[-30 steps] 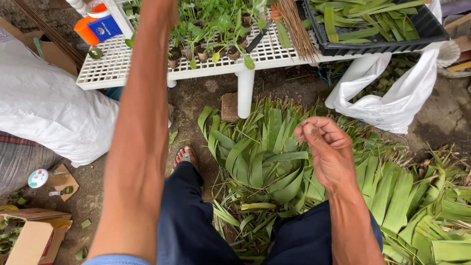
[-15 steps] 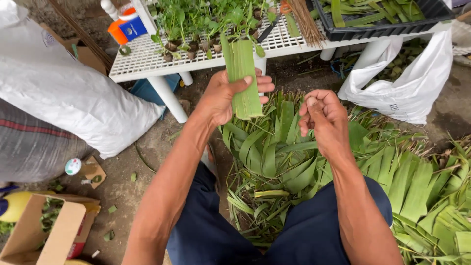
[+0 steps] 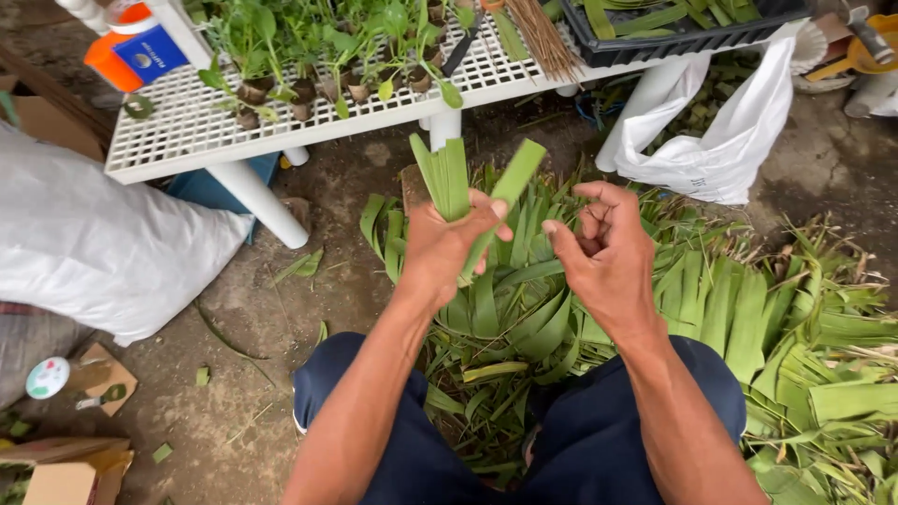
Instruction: Manually tearing long green leaves into thinner, uniform strips for use as tying material or weaving.
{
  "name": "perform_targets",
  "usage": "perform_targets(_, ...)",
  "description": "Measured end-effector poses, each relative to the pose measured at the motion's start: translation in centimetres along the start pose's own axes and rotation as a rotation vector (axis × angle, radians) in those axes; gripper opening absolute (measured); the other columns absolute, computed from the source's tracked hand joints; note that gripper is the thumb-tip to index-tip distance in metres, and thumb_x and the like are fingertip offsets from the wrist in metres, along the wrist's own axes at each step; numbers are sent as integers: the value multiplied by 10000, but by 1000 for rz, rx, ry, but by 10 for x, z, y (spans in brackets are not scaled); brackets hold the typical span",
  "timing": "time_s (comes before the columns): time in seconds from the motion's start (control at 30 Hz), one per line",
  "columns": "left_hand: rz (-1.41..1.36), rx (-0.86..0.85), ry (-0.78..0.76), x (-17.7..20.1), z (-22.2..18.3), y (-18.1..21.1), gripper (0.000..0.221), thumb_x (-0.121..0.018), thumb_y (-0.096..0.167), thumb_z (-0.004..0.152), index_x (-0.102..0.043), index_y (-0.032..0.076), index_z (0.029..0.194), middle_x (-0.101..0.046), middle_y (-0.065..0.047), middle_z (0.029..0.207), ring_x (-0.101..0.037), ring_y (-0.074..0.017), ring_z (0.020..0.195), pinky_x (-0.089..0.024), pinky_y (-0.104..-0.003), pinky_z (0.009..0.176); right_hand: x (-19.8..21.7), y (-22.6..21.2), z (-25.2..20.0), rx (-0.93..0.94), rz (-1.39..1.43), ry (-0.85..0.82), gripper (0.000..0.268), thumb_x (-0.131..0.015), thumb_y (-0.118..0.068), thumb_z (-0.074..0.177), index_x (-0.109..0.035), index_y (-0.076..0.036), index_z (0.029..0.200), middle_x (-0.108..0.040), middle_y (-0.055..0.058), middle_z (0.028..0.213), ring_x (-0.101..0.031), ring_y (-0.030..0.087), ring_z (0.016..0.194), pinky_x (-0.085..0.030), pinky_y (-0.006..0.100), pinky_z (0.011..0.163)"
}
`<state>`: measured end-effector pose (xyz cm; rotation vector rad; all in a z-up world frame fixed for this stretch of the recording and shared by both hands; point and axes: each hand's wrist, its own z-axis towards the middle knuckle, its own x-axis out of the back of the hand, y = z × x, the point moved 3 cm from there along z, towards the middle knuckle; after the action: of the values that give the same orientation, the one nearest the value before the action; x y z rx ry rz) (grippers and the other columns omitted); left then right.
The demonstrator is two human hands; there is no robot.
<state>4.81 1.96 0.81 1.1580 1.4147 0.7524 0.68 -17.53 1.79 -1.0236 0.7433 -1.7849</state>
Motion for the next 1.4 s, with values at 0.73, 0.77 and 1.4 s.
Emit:
perform_targets(0.73,61,-61,-106,-4,-16,8,194,-713,94,967,-727,-71,1068,-671,-151,630,-525,-67,367,-438,-174,362,-18,18,30,144,-23,108,131,-830,32,960,-802,-35,1068,-346,-22,634,-449,70,592,-444,285,590)
perform_targets(0.77,109,-82,-43,-8,-23,29,204,-661,127,1004,-739,-57,1042,-621,-106,541,-438,-44,306,-403,-167,348,-20,13,31,120,52,84,125,-843,16,948,-786,-8,1057,-316,-14,630,-433,54,609,-422,289,586)
perform_targets(1.4,387,-414,-61,-8,-27,2,197,-688,41,982,-775,116,1142,-789,-82,962,-577,-46,845,-515,-289,728,-16,14,4,-408,328,-4,207,-887,-60,868,-710,12,946,-276,-74,659,-397,-30,537,-387,157,422)
